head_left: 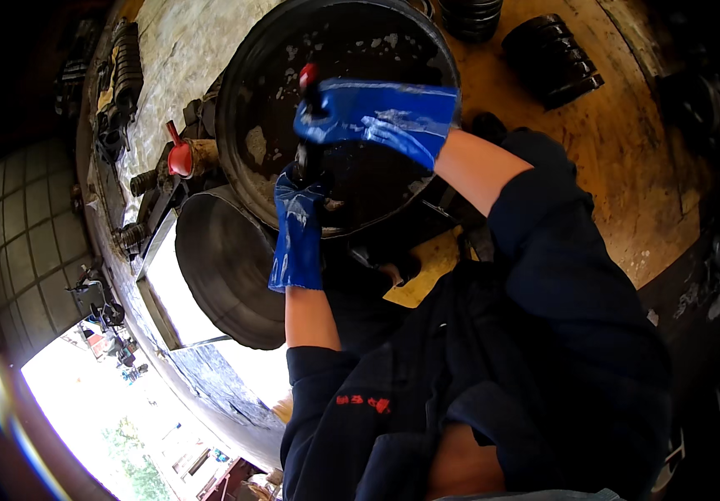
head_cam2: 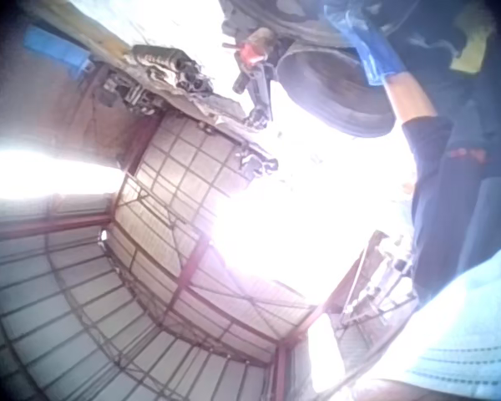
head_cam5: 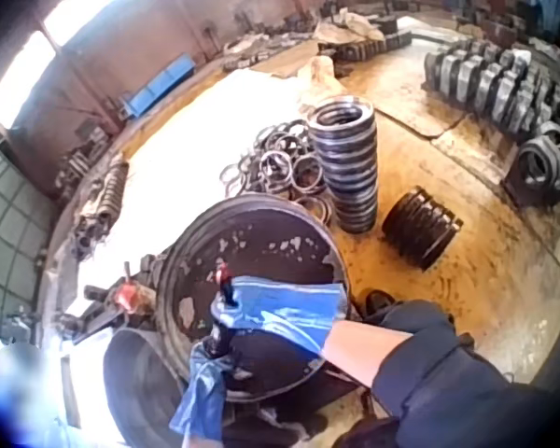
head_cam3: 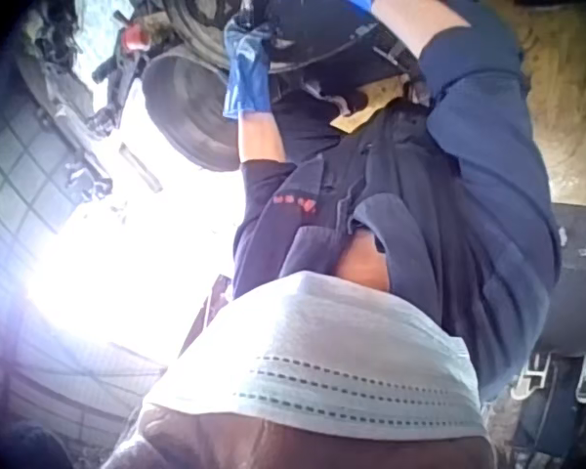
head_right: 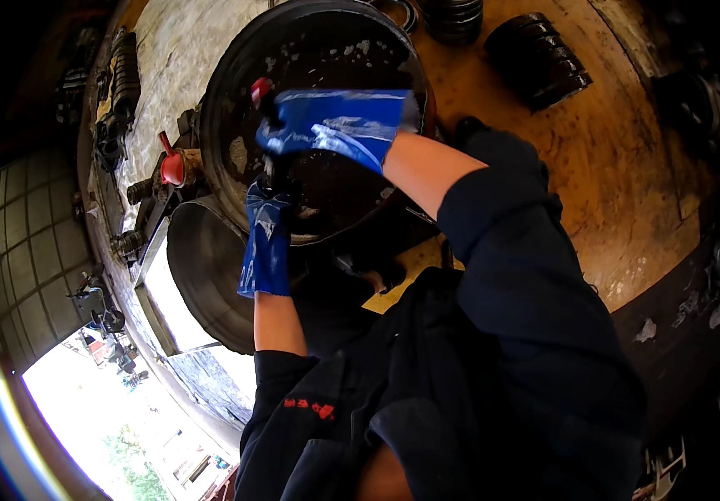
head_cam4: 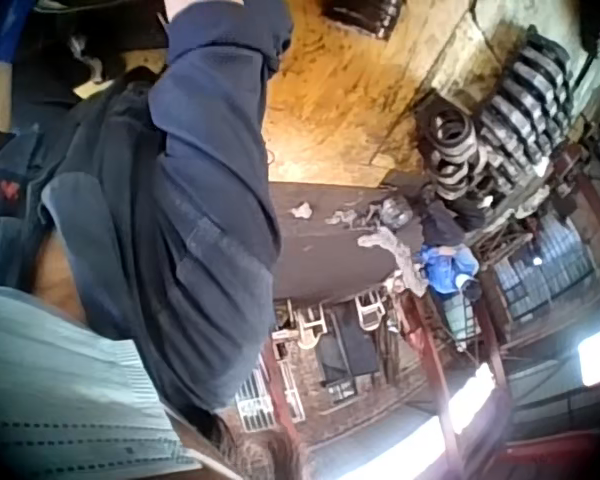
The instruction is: The person scrubs a small, dark metal ring with a red-handled brush inside a large metal basin filled with dark liquid. The person repeatedly dips the ring into the liquid and scrubs its surface, occasionally lifting it to inspect the cleaning progress. The person wears blue gloves and a dark blue work uniform.
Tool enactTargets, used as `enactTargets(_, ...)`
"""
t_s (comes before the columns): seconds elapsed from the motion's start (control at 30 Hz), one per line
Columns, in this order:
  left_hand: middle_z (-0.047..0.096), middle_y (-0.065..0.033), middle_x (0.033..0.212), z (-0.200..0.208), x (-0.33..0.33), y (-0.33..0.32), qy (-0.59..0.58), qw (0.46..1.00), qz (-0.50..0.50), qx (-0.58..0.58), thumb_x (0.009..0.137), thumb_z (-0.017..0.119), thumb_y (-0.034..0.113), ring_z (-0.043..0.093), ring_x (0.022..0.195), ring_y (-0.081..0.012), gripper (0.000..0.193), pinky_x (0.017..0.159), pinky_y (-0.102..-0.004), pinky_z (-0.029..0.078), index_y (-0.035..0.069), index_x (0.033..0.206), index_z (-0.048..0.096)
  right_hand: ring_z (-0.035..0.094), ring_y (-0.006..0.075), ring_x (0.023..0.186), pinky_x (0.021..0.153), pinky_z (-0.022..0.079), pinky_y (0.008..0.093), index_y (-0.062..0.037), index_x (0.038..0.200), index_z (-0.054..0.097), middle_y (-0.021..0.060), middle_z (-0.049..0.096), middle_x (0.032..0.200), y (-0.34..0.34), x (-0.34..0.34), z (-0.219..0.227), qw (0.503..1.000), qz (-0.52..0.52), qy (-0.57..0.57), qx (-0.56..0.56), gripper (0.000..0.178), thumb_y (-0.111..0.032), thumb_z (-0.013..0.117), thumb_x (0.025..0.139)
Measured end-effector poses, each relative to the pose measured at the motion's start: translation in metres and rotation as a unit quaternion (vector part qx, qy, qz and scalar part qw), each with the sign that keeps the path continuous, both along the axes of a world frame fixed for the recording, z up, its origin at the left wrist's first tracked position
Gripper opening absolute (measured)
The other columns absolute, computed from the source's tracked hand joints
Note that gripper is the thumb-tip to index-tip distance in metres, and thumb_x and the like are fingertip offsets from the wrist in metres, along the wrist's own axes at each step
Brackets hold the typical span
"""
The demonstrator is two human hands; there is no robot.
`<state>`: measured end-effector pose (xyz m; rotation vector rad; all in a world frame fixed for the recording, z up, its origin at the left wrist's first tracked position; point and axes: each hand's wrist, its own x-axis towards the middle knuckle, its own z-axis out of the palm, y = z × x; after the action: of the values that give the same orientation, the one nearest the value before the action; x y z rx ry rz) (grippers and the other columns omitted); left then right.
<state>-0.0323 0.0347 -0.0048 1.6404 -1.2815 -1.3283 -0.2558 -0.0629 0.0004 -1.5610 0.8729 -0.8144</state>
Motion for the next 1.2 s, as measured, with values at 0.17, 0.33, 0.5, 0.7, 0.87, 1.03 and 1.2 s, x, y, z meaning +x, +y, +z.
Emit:
enactTargets(0.17,0.075,-0.0081,0.105,0.012,-0.005,0.005,0.074,0.995,0.065,0.026,0.084,0.079,-0.003,0.072,0.088,-0.0173,0.039,0.078,-0.0306,0.06,-0.001,0.121,0.07,0.06,0.018,0.059,0.062,0.048,0.0368,-0.0043,0.074,0.067,0.007,0.062,0.062,0.007,-0.029,0.004,0.97,-0.201,0.101,0.095,0.039,-0.035,0.063,0.096)
enactTargets(0.33,0.074,-0.0067,0.102,-0.025,0.022,0.003,0.041,0.999,0.032,0.01,0.084,0.079,-0.003,0.071,0.086,-0.0192,0.036,0.076,-0.0323,0.06,0.0,0.119,0.07,0.07,0.0236,0.073,0.071,0.054,0.0396,-0.0054,0.088,0.074,0.0124,0.071,0.076,0.025,0.004,0.081,0.996,-0.036,0.05,0.06,0.039,-0.042,0.063,0.095)
enactTargets(0.5,0.074,-0.0062,0.102,-0.044,0.017,0.0,0.18,0.98,0.081,-0.009,0.083,0.08,-0.002,0.071,0.087,-0.0184,0.038,0.075,-0.0318,0.06,0.001,0.12,0.07,0.065,0.018,0.065,0.068,0.054,0.0351,-0.0054,0.082,0.069,0.0096,0.067,0.072,0.013,-0.003,0.041,0.997,0.007,0.071,-0.032,0.038,-0.041,0.068,0.093)
enactTargets(0.7,0.073,-0.0139,0.118,-0.013,0.007,0.014,0.056,0.992,0.11,0.026,0.081,0.084,-0.003,0.071,0.102,-0.0216,0.063,0.087,-0.0322,0.06,-0.004,0.138,0.057,0.064,0.0191,0.068,0.067,0.049,0.0367,-0.0022,0.086,0.068,0.01,0.067,0.073,0.008,-0.024,-0.016,0.96,-0.208,0.074,0.17,0.032,-0.033,0.065,0.094)
enactTargets(0.87,0.072,-0.0146,0.12,-0.011,-0.013,0.002,0.044,0.996,0.066,0.034,0.08,0.084,-0.004,0.071,0.103,-0.0219,0.065,0.09,-0.0335,0.06,-0.005,0.139,0.056,0.067,0.0264,0.076,0.072,0.051,0.0406,0.0009,0.093,0.071,0.0163,0.071,0.084,0.016,-0.024,-0.092,0.918,-0.329,-0.006,0.224,0.038,-0.037,0.066,0.092)
enactTargets(1.03,0.073,-0.0121,0.116,0.003,-0.02,0.006,0.06,0.994,0.081,0.033,0.082,0.083,-0.001,0.072,0.097,-0.0192,0.053,0.085,-0.0304,0.06,-0.004,0.132,0.063,0.075,0.0382,0.099,0.084,0.058,0.046,-0.0014,0.111,0.075,0.0243,0.076,0.098,0.001,-0.02,-0.089,0.912,-0.275,0.232,0.195,0.041,-0.037,0.067,0.093)
enactTargets(1.2,0.076,-0.007,0.101,0.007,-0.012,0.01,0.03,0.996,0.067,0.05,0.083,0.083,0.003,0.069,0.081,-0.0133,0.041,0.068,-0.026,0.055,0.001,0.122,0.071,0.068,0.0258,0.079,0.08,0.052,0.0407,-0.0024,0.098,0.074,0.0141,0.07,0.081,0.032,-0.027,0.015,0.96,-0.249,-0.012,0.126,0.042,-0.043,0.064,0.095)
